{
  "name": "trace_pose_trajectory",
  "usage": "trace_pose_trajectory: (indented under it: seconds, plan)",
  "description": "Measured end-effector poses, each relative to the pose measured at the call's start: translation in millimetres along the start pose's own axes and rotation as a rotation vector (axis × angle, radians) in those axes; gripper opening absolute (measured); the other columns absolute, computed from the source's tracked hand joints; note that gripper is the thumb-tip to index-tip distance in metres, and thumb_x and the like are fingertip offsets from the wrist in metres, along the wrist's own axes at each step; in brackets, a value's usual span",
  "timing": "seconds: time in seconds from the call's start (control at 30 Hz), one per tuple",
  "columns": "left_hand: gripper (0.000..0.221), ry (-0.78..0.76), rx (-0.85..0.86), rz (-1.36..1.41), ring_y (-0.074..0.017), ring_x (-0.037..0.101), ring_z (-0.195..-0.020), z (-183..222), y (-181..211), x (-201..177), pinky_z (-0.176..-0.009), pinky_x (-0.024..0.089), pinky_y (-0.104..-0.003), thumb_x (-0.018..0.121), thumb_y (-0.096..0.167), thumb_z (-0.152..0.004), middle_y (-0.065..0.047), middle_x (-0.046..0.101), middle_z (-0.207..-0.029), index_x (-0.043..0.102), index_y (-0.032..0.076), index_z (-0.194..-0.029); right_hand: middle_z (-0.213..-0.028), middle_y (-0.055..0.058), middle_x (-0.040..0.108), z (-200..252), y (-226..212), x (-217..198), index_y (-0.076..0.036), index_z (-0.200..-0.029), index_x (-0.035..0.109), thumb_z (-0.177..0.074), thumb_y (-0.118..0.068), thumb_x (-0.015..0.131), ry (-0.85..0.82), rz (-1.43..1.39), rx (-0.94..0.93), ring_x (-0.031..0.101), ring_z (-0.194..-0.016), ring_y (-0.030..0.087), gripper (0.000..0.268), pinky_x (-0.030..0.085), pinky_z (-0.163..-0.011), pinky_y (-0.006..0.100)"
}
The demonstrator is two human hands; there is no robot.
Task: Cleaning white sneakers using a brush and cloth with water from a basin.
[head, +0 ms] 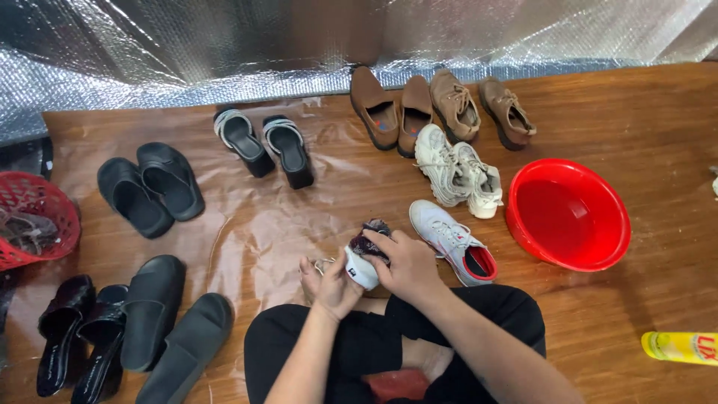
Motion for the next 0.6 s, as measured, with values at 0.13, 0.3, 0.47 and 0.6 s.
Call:
trace_pose_trajectory:
  seconds: [0.13, 0.3, 0.47, 0.6]
  plan:
    - [0.043, 0.02, 0.05, 0.141, -0.0239, 0.072, -0.109, -5, -7, 1, -0.097, 0.056, -0.039, 0.053, 0.045, -0.102, -0.011, 0.076, -0.117, 0.073, 0.012, -0.12, -0.076, -0.001, 0.051, 10, -7, 14, -0.037, -0.132, 0.066, -0.09, -0.05, 0.065, 0.17, 0.126, -0.11, 0.065, -0.061, 0.029, 0.044, 0.052, -0.058, 0.036]
    - [0.051, 0.032, 0.14, 0.252, -0.0266, 0.067, -0.117, -18, 5, 4, -0.107, 0.05, -0.043, 0.049, 0.049, -0.103, -0.012, 0.07, -0.129, 0.067, 0.011, -0.13, -0.078, 0.002, 0.05, 25, 12, 46, -0.038, -0.139, 0.062, -0.089, -0.045, 0.062, 0.146, 0.118, -0.149, 0.063, -0.062, 0.033, 0.051, 0.052, -0.058, 0.041]
    - [0.057, 0.086, 0.252, 0.242, -0.0209, 0.061, -0.126, -13, 19, -8, -0.114, 0.044, -0.04, 0.042, 0.056, -0.103, -0.006, 0.064, -0.138, 0.064, 0.016, -0.137, -0.075, 0.001, 0.05, 50, 20, 51, -0.037, -0.141, 0.061, -0.089, -0.039, 0.064, 0.067, 0.008, -0.107, 0.063, -0.06, 0.03, 0.052, 0.053, -0.057, 0.037]
    - [0.056, -0.155, 0.25, 0.303, -0.0211, 0.061, -0.122, -10, 13, 11, -0.105, 0.048, -0.032, 0.041, 0.046, -0.107, -0.011, 0.062, -0.137, 0.054, 0.002, -0.139, -0.083, 0.006, 0.058, 34, -2, 14, -0.023, -0.128, 0.069, -0.073, -0.023, 0.075, 0.15, 0.004, -0.149, 0.055, -0.054, 0.025, 0.055, 0.046, -0.05, 0.036]
Point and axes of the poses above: each hand's wrist, its own z-axis away from the middle knuckle, its own x-axis out of the palm, y = z × x, the point moved 6 cm from there along -z, towards the middle knuckle
